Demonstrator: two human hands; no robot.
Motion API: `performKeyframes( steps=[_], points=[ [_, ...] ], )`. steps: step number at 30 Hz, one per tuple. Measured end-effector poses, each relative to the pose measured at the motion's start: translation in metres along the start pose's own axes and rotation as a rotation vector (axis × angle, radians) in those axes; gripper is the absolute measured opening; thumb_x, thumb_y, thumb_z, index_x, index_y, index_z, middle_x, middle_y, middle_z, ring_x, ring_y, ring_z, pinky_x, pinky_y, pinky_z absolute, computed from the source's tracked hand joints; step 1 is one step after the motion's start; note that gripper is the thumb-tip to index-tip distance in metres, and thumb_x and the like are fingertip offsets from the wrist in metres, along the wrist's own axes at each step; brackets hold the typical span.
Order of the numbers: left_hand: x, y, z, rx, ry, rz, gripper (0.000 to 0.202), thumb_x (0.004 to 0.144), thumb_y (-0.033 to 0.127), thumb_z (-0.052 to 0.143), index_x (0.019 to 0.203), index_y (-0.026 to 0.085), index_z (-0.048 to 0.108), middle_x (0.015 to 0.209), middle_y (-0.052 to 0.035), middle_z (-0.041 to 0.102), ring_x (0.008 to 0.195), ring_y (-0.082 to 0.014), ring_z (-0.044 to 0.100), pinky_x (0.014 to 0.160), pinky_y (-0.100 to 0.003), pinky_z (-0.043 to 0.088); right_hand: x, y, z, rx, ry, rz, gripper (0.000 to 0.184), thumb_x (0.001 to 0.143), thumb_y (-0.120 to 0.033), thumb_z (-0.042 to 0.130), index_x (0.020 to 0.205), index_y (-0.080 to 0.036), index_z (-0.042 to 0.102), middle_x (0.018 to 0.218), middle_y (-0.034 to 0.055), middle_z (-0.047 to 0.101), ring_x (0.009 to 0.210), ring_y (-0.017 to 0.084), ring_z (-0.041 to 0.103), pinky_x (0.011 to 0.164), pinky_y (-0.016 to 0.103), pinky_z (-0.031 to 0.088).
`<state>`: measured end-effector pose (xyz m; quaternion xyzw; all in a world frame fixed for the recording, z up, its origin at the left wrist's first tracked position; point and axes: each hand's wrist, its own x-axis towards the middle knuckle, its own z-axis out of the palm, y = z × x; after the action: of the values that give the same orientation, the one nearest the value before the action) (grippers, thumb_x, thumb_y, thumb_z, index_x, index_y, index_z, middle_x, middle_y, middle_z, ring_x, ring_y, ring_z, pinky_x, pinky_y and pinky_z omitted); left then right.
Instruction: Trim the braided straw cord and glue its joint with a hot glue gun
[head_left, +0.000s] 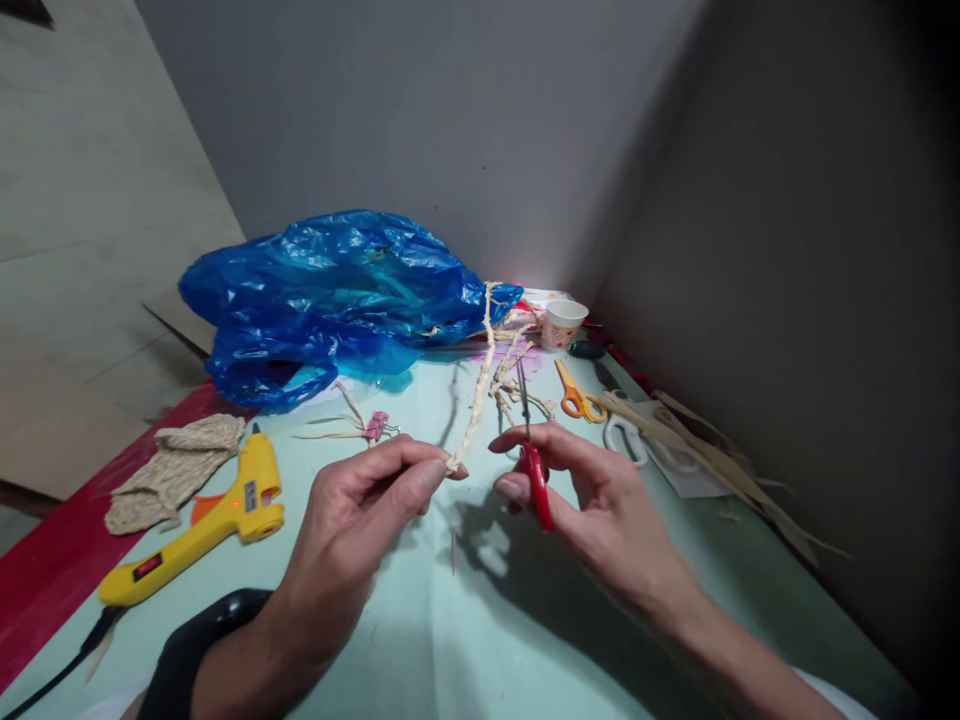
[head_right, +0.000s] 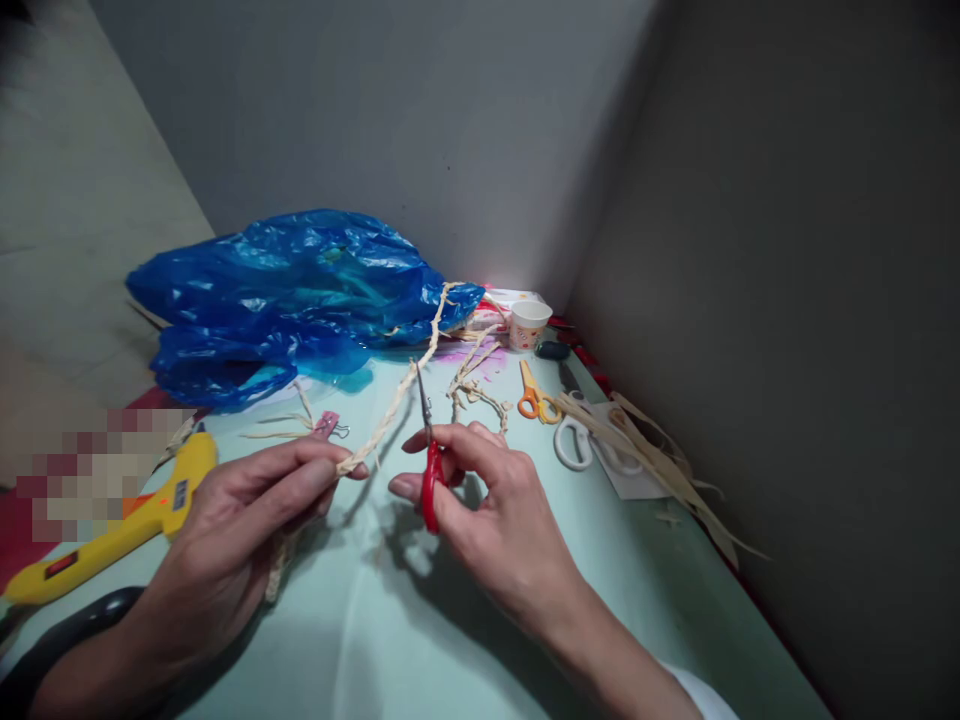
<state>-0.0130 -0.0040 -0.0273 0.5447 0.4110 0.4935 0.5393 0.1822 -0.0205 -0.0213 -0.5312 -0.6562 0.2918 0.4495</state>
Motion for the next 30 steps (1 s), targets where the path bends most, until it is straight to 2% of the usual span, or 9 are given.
performKeyframes(
  steps=[4,7,10,13,16,20,24,26,30],
  points=[
    [0.000,-0.002,-0.001,0.071,-0.070,0.003,0.015,0.088,0.031,0.067,0.079,0.024,0.078,0.074,0.0015,0.063,0.069,-0.0122,0.054,0.064,-0.022,0.041,-0.002,-0.006,0.005,0.206,0.001,0.097,0.023,0.077,-0.029,0.075,0.099,-0.025,0.070,0.086,-0.0009,0.075,0.082,0.018,0.064,0.078,0.032,0.047],
    [0.002,-0.003,-0.001,0.191,-0.097,0.056,0.015,0.088,0.028,0.065,0.079,0.024,0.077,0.074,0.0012,0.064,0.068,-0.0126,0.055,0.063,-0.022,0.041,-0.001,-0.007,0.010,0.358,0.033,0.144,0.024,0.073,-0.029,0.079,0.094,-0.024,0.068,0.082,-0.0012,0.075,0.077,0.017,0.063,0.072,0.030,0.048],
    [0.003,-0.005,0.001,0.248,-0.110,0.062,0.015,0.089,0.028,0.064,0.079,0.024,0.075,0.067,0.0029,0.059,0.060,-0.0105,0.050,0.055,-0.021,0.040,-0.001,-0.004,0.014,0.389,0.068,0.156,0.024,0.071,-0.028,0.081,0.089,-0.023,0.067,0.073,-0.0031,0.068,0.069,0.015,0.058,0.066,0.029,0.046],
    [0.001,-0.007,0.002,0.195,-0.117,0.013,0.015,0.090,0.031,0.063,0.082,0.024,0.073,0.067,0.0041,0.056,0.057,-0.0096,0.048,0.052,-0.019,0.039,0.001,0.004,0.013,0.356,0.153,0.116,0.025,0.070,-0.026,0.082,0.087,-0.023,0.064,0.080,-0.0024,0.067,0.072,0.015,0.058,0.069,0.030,0.047],
    [-0.001,-0.006,0.002,0.200,-0.105,0.027,0.012,0.091,0.030,0.064,0.084,0.027,0.073,0.071,0.0046,0.059,0.058,-0.0088,0.050,0.054,-0.017,0.041,0.001,0.009,0.004,0.200,0.185,-0.003,0.019,0.078,-0.025,0.076,0.089,-0.024,0.062,0.087,-0.0021,0.066,0.078,0.016,0.059,0.074,0.031,0.047],
    [0.000,-0.001,0.002,0.264,-0.028,0.126,0.009,0.086,0.023,0.067,0.085,0.028,0.074,0.080,0.0041,0.069,0.072,-0.0108,0.063,0.064,-0.017,0.048,-0.002,0.007,-0.010,-0.152,0.078,-0.228,0.016,0.087,-0.024,0.072,0.099,-0.025,0.062,0.081,-0.0036,0.063,0.074,0.014,0.055,0.069,0.029,0.043],
    [0.002,0.004,-0.002,0.314,0.066,0.235,0.012,0.082,0.019,0.069,0.082,0.029,0.076,0.080,0.0049,0.074,0.078,-0.0117,0.066,0.079,-0.019,0.049,-0.003,0.002,-0.021,-0.467,-0.007,-0.470,0.028,0.085,-0.027,0.074,0.110,-0.023,0.061,0.077,-0.0020,0.061,0.074,0.017,0.048,0.069,0.034,0.037],
    [0.004,0.006,-0.003,0.334,0.071,0.277,0.014,0.081,0.017,0.068,0.079,0.029,0.077,0.075,0.0056,0.074,0.076,-0.0116,0.065,0.081,-0.020,0.048,-0.001,0.001,-0.024,-0.616,-0.034,-0.550,0.033,0.081,-0.027,0.075,0.111,-0.023,0.062,0.076,-0.0011,0.060,0.074,0.019,0.046,0.073,0.038,0.034],
    [0.006,0.007,-0.003,0.346,0.069,0.329,0.017,0.080,0.015,0.069,0.079,0.029,0.078,0.073,0.0055,0.073,0.076,-0.0119,0.064,0.076,-0.021,0.048,0.002,0.000,-0.029,-0.835,-0.017,-0.666,0.025,0.081,-0.028,0.070,0.104,-0.020,0.066,0.071,0.0000,0.059,0.069,0.019,0.042,0.075,0.043,0.031]
  ],
)
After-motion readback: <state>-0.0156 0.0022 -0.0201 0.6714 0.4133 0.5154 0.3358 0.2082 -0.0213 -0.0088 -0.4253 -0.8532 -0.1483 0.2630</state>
